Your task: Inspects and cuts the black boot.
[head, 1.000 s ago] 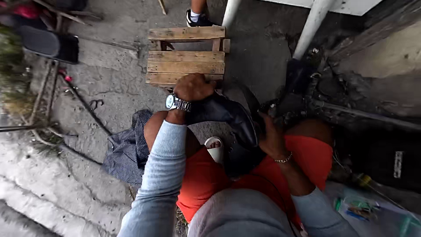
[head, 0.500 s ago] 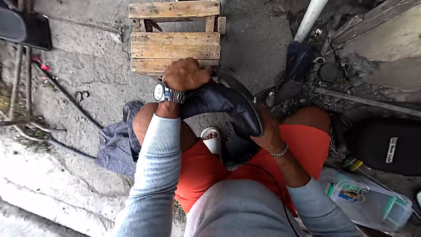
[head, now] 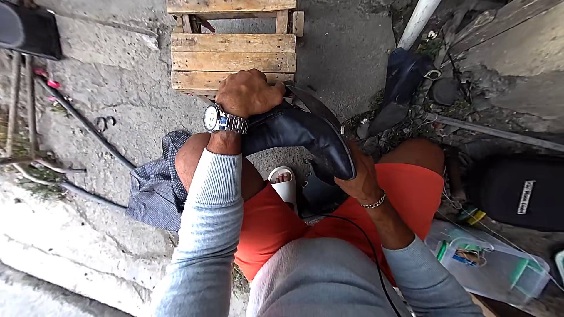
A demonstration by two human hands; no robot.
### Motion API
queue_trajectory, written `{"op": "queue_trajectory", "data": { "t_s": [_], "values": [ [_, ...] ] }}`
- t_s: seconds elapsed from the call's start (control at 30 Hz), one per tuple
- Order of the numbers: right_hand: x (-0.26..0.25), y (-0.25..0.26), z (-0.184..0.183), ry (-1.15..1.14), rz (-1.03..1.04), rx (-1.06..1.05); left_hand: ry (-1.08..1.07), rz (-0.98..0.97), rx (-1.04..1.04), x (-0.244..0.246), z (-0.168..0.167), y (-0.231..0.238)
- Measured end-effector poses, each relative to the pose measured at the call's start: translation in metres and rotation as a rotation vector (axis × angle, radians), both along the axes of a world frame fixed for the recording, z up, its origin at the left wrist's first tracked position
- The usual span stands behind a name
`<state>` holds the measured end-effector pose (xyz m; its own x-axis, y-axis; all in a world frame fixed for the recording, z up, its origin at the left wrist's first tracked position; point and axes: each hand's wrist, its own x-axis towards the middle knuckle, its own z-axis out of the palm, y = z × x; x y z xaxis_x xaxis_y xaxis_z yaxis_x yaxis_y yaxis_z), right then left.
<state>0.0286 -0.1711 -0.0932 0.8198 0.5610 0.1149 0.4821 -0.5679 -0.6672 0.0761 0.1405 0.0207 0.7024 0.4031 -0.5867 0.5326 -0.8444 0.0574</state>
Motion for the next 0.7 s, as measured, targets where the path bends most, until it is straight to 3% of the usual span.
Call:
{"op": "queue_trajectory", "data": {
  "t_s": [0.7],
  "values": [
    [0.020,0.002,0.021,-0.003,0.102,-0.076,0.043,-0.018,0.034,0.002,0.007,-0.009]
  ]
}}
